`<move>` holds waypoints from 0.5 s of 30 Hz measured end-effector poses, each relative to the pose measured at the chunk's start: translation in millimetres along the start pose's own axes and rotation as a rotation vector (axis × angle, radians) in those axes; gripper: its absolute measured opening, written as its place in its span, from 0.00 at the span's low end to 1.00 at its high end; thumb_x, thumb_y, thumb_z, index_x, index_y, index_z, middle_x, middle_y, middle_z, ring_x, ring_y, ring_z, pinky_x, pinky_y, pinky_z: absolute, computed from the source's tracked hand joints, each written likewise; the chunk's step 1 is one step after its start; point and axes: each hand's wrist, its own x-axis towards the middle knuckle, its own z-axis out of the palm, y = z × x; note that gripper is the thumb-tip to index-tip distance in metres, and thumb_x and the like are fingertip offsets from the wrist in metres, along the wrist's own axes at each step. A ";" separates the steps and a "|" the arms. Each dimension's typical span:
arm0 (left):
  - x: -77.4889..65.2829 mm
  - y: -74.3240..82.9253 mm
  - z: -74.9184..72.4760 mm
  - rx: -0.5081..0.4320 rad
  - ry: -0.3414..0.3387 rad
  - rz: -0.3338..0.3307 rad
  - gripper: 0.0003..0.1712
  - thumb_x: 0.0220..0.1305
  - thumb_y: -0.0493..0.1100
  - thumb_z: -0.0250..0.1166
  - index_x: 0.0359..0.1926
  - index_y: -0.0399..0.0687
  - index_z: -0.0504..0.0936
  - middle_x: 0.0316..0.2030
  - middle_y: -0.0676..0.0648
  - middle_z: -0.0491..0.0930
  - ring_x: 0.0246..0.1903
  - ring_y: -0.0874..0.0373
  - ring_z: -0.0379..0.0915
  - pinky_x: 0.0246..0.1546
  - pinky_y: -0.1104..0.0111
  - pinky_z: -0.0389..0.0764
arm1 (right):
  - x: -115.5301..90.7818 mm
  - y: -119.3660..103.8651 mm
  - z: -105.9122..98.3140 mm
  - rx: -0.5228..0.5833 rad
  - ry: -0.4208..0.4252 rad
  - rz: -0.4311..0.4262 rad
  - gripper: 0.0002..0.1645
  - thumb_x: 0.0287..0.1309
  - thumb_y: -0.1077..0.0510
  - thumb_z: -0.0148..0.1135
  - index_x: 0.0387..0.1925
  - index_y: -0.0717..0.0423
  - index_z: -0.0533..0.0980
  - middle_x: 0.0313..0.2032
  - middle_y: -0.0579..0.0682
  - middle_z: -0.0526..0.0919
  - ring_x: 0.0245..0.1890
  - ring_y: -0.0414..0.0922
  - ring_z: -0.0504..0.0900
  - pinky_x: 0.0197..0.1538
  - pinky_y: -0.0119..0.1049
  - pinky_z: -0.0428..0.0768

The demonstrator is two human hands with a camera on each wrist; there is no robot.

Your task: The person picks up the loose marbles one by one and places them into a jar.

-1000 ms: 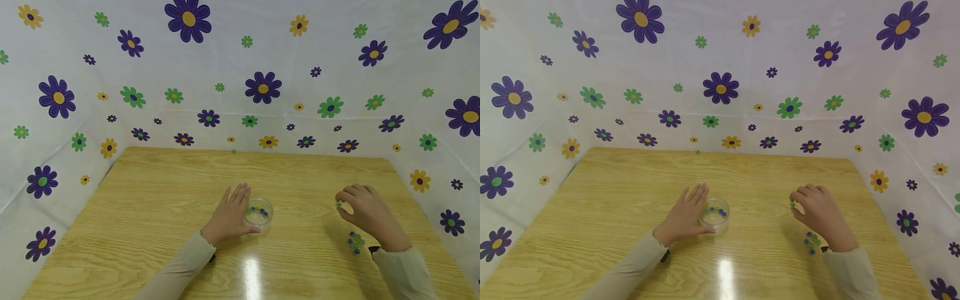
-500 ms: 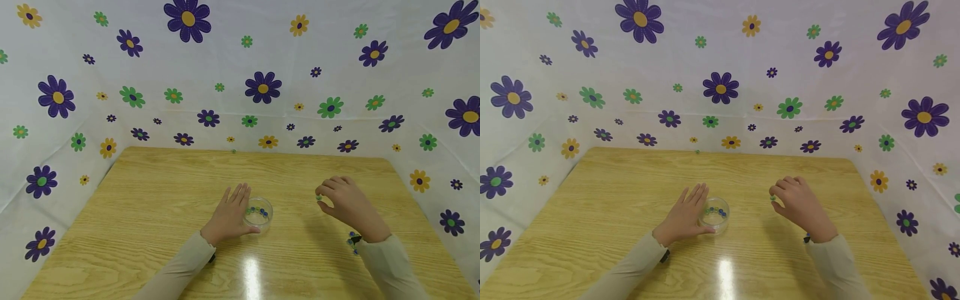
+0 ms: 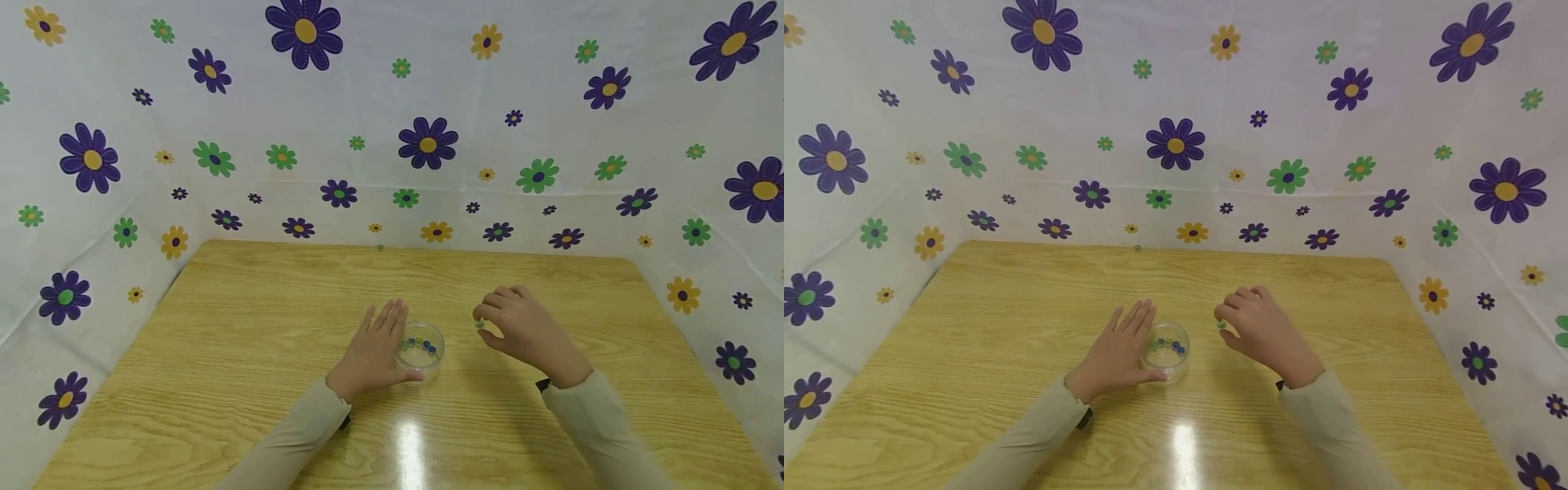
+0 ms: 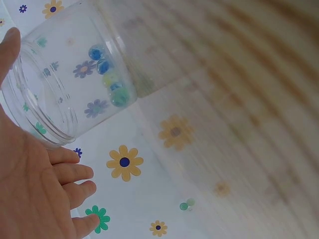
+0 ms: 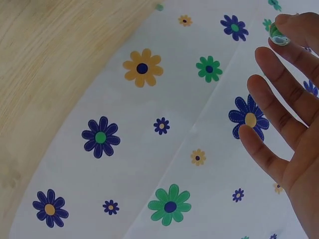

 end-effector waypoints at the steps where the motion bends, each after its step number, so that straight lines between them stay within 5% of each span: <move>1: -0.1 0.0 -0.1 -0.004 0.000 -0.001 0.65 0.49 0.78 0.55 0.73 0.37 0.47 0.73 0.38 0.48 0.73 0.47 0.42 0.71 0.50 0.47 | 2.1 -1.7 1.6 0.000 -0.002 -0.007 0.12 0.40 0.57 0.75 0.28 0.48 0.79 0.29 0.42 0.81 0.35 0.43 0.77 0.45 0.45 0.76; 15: 0.0 -0.3 -0.7 -0.019 -0.004 -0.006 0.66 0.48 0.78 0.55 0.73 0.37 0.46 0.73 0.38 0.48 0.73 0.47 0.42 0.71 0.50 0.47 | 22.1 -23.9 15.1 0.008 -0.059 -0.081 0.12 0.43 0.55 0.74 0.31 0.48 0.79 0.31 0.43 0.82 0.35 0.42 0.78 0.45 0.42 0.76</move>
